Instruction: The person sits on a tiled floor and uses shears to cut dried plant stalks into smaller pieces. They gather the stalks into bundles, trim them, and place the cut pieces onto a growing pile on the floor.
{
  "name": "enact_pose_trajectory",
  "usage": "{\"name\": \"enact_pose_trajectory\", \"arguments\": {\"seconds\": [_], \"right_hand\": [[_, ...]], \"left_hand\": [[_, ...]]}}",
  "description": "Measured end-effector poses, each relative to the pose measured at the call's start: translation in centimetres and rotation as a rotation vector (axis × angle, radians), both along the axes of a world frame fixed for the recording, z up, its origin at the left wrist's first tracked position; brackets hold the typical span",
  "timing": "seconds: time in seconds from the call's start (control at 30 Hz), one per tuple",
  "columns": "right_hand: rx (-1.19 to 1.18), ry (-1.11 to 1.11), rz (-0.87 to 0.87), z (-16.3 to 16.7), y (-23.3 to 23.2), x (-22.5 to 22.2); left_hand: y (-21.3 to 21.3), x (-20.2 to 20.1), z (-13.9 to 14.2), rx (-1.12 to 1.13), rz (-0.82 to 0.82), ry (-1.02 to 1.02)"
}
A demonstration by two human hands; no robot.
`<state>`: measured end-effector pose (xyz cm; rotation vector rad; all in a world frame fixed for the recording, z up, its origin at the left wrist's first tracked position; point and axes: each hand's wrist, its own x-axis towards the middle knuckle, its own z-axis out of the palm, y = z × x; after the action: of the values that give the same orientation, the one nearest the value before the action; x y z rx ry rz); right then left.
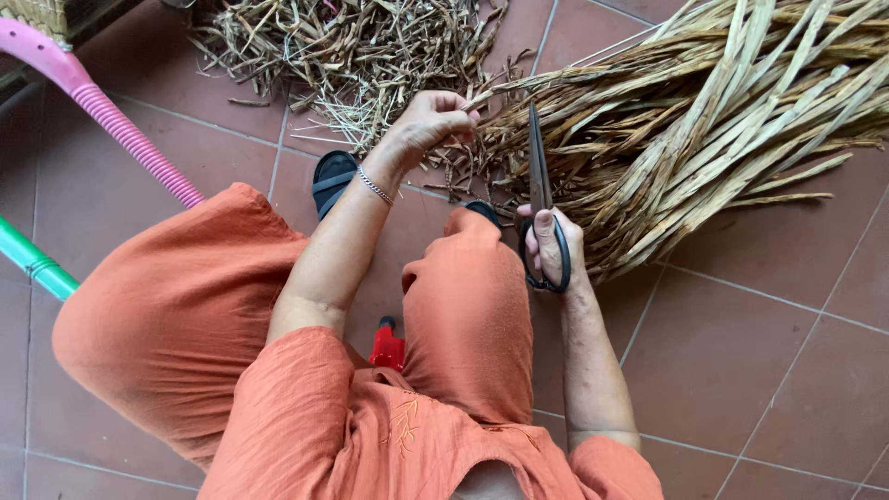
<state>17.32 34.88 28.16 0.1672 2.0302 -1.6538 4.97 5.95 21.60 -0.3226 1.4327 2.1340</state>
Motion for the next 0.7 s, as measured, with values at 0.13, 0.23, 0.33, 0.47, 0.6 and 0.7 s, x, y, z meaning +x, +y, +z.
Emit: {"name": "enact_pose_trajectory", "arguments": {"seconds": [0.13, 0.23, 0.33, 0.47, 0.6, 0.7], "right_hand": [[-0.067, -0.053, 0.054, -1.2, 0.6, -1.0], [-0.06, -0.058, 0.106, -1.7, 0.2, -1.7], [-0.035, -0.042, 0.143, -1.6, -0.8, -2.6], [-0.004, -0.021, 0.16, -1.1, -2.7, -3.8], [0.013, -0.062, 0.105, -0.8, -4.6, -4.5], [0.031, 0.031, 0.114, -0.6, -5.1, -4.4]], "left_hand": [[-1.8, 0.4, 1.3, -0.182, -0.022, 0.039], [-2.4, 1.1, 1.9, -0.218, -0.035, 0.058], [-2.2, 1.4, 2.2, -0.172, -0.035, 0.075], [-2.1, 1.4, 2.2, -0.138, -0.064, 0.12], [-2.4, 1.4, 1.7, -0.176, -0.046, 0.12], [-2.9, 1.3, 1.0, -0.168, -0.034, 0.129]]}}
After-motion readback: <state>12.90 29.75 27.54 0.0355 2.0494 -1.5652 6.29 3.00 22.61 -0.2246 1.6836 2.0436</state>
